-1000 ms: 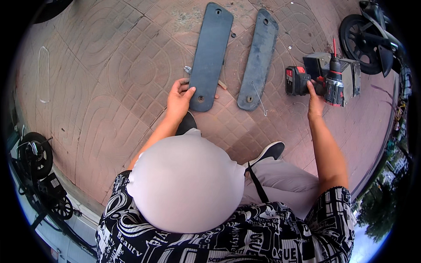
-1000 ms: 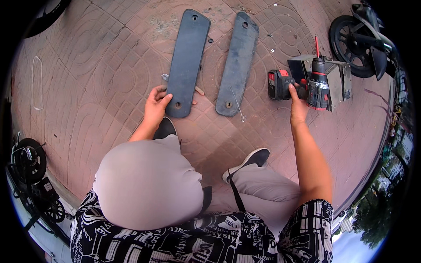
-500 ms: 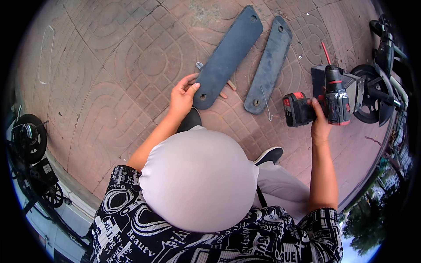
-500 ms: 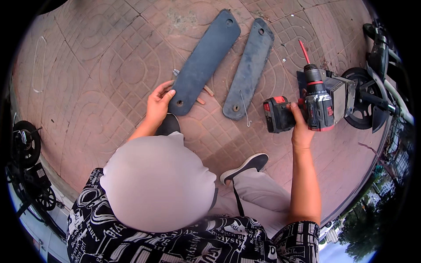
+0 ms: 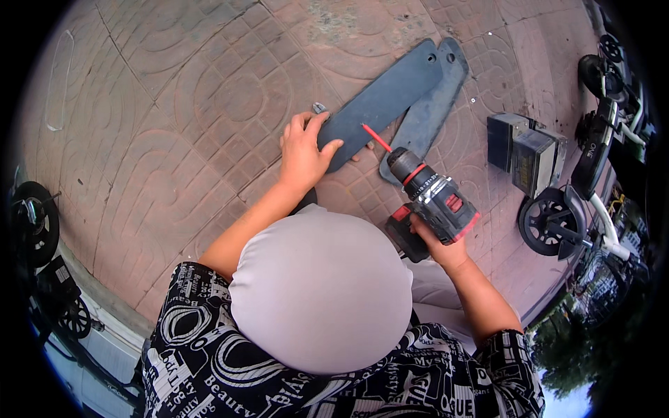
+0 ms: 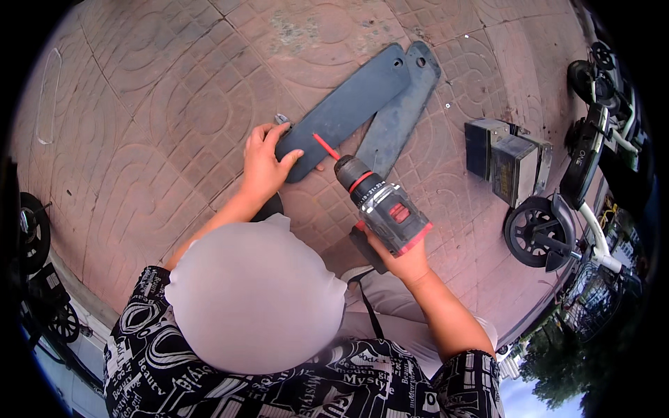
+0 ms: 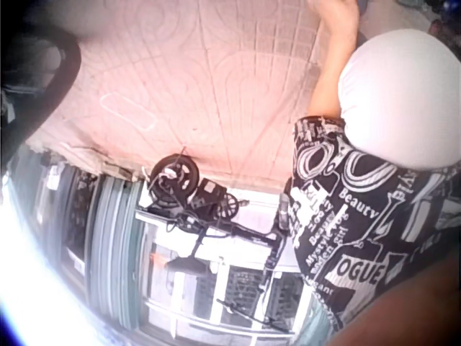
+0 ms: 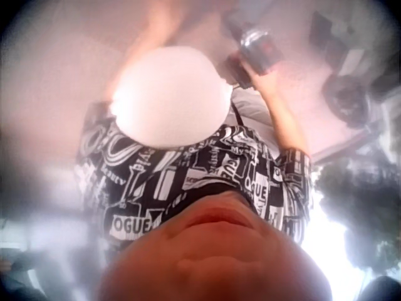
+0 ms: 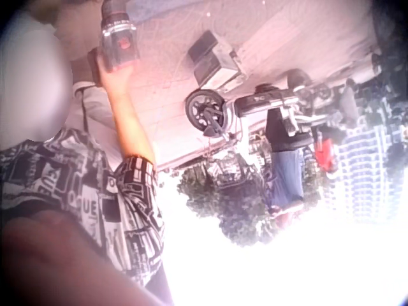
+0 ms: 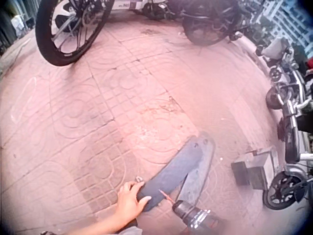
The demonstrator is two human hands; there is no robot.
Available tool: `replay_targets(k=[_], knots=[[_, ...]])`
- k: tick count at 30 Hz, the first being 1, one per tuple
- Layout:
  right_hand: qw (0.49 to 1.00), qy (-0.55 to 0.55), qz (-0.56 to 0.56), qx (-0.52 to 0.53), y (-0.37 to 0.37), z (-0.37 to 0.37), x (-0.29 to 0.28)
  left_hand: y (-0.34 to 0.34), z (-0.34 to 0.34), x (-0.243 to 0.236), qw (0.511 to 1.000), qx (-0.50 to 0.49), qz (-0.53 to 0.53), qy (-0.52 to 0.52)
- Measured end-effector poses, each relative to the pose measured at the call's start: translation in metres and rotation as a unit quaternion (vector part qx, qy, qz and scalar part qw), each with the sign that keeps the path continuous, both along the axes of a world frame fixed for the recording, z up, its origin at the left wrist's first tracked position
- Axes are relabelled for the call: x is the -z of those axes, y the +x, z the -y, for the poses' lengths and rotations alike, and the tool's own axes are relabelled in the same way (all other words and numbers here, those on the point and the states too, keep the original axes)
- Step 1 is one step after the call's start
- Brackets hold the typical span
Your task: The person uses a cordless drill to drive screws into two gray plastic parts on the ground. They then use pliers to adjust a screw on one of the parts and a metal rod to probe the holes. Finally, they pick up the parts and walk away.
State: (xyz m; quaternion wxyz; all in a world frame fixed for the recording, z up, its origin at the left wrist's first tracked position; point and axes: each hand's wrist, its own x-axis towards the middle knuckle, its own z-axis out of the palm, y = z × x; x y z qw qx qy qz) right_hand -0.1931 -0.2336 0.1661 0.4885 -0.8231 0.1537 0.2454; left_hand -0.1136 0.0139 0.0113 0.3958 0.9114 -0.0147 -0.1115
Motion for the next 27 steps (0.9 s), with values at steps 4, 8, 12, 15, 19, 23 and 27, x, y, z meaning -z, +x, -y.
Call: replay_targets(k=[4, 8, 12, 15, 19, 23, 27], knots=[[0.995, -0.061, 0.006, -0.084, -0.003, -0.017, 0.011, -0.011, 0.008, -0.009, 0.994, 0.066, -0.070, 0.057], [0.997, -0.040, -0.021, -0.058, -0.016, -0.029, 0.019, -0.013, 0.013, 0.001, 0.994, 0.079, -0.034, 0.070], [0.996, -0.028, -0.056, -0.071, -0.019, -0.034, 0.019, -0.015, 0.017, 0.008, 0.997, 0.063, -0.010, 0.046], [0.995, -0.036, -0.042, -0.088, -0.008, -0.041, 0.013, -0.015, 0.014, 0.009, 0.997, 0.061, -0.001, 0.040], [0.996, 0.011, -0.090, 0.005, -0.013, -0.039, 0.012, -0.018, 0.010, 0.013, 0.998, 0.062, 0.005, 0.029], [0.998, -0.001, -0.069, -0.006, -0.009, -0.038, 0.011, -0.017, 0.009, 0.012, 0.998, 0.055, 0.002, 0.037], [0.997, -0.026, -0.065, -0.028, -0.005, -0.038, 0.014, -0.018, 0.009, 0.013, 0.998, 0.041, -0.011, 0.043]])
